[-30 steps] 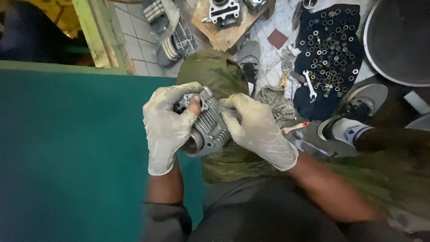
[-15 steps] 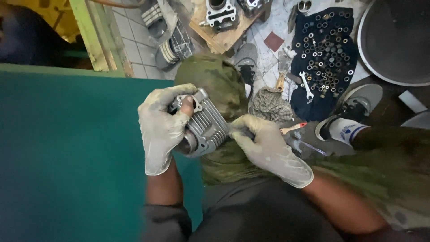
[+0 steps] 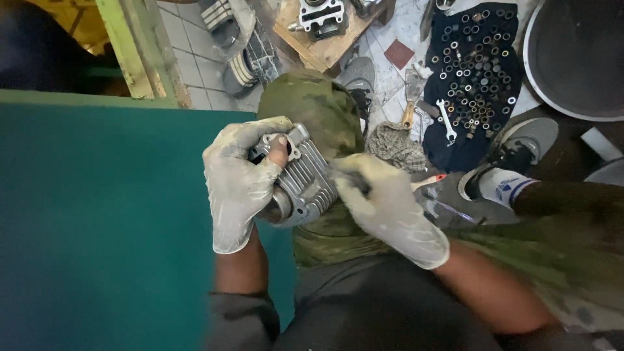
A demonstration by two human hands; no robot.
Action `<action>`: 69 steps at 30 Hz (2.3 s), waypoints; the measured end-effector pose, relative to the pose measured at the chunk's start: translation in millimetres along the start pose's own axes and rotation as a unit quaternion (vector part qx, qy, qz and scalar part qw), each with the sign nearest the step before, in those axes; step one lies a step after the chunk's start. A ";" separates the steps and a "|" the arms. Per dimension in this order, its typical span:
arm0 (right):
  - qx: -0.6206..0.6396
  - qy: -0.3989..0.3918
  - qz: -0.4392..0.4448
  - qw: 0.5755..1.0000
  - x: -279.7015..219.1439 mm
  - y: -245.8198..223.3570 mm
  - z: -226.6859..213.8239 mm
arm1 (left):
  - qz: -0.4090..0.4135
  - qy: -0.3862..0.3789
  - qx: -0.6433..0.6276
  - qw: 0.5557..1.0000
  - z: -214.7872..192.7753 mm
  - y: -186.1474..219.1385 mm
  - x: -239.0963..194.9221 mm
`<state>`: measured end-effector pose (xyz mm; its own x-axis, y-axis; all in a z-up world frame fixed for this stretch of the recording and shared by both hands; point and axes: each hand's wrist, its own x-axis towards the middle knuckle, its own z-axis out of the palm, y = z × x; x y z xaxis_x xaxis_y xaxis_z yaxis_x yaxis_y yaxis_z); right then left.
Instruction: Manually sanding the cooling fins of a motorcycle engine cylinder block using sandpaper to clean the surface
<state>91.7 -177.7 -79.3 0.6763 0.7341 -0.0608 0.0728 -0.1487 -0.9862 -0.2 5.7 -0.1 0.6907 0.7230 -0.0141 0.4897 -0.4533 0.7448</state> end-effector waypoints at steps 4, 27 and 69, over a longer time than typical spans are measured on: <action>-0.101 -0.017 -0.058 0.993 -23.9 25.9 4.3 | 0.001 0.007 0.015 1.000 2.5 -1.7 -1.1; -0.034 -0.091 0.059 0.994 -10.4 12.9 -11.1 | 0.038 -0.007 0.096 0.995 7.0 -0.6 -2.0; -0.067 -0.006 0.001 0.998 4.7 -0.6 6.4 | 0.051 -0.007 0.027 0.998 7.5 5.8 -4.0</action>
<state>90.2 -169.9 -80.0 0.6677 0.7416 -0.0645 0.1696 -0.2359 -0.9569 3.9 -3.8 -0.7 0.7460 0.6641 0.0496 0.4444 -0.5518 0.7057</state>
